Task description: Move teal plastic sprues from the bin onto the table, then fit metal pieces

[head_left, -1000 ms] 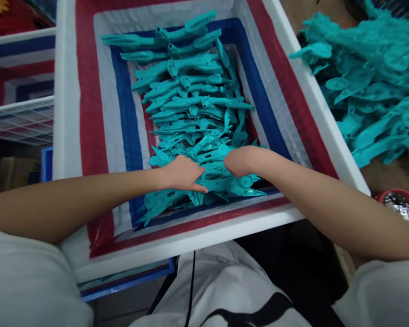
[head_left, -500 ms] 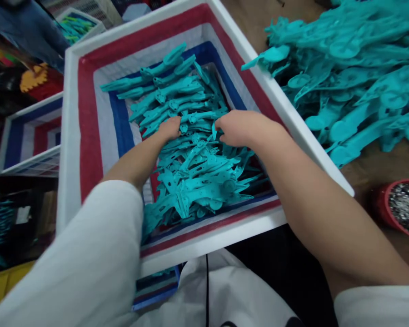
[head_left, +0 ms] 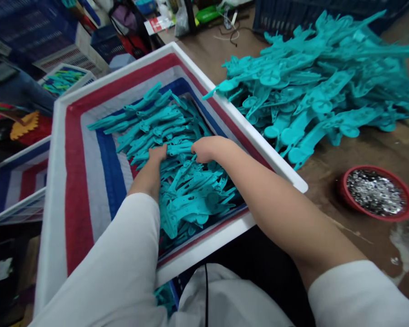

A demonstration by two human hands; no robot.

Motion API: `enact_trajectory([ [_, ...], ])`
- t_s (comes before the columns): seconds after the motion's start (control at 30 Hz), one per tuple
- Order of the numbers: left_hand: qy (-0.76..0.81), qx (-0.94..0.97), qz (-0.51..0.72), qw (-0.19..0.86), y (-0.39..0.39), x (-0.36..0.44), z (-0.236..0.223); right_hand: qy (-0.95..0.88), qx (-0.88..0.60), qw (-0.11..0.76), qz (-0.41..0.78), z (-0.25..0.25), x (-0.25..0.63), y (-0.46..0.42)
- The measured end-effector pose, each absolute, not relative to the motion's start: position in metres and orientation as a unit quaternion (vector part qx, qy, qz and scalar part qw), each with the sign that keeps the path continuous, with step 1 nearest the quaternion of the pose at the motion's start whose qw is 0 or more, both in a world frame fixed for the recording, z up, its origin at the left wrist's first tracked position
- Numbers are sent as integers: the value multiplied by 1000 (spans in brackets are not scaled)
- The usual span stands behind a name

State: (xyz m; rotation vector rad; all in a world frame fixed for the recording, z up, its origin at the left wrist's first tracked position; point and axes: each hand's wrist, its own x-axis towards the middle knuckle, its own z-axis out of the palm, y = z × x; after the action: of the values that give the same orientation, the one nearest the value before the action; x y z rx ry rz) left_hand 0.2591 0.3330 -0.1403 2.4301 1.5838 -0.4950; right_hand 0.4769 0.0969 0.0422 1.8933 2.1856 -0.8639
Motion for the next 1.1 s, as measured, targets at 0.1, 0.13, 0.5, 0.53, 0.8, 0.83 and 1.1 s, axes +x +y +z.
enact_trajectory([
  [0.1,540,820,-163,95,323,242,-116,725,626,65,-280,43,482,97],
  [0.13,547,818,-147,103,319,235,-105,726,628,62,-273,45,484,97],
  [0.5,411,556,382,614,191,182,-3,711,578,-77,-393,41,456,88],
  [0.53,386,552,397,623,181,185,-1,701,555,-117,-433,37,443,85],
  [0.8,302,545,349,700,151,186,4,700,510,-305,-396,13,378,71],
  [0.83,288,549,347,704,147,186,5,717,515,-308,-355,13,378,71],
  [1.1,268,565,312,716,154,177,19,679,661,-235,-217,56,391,64],
])
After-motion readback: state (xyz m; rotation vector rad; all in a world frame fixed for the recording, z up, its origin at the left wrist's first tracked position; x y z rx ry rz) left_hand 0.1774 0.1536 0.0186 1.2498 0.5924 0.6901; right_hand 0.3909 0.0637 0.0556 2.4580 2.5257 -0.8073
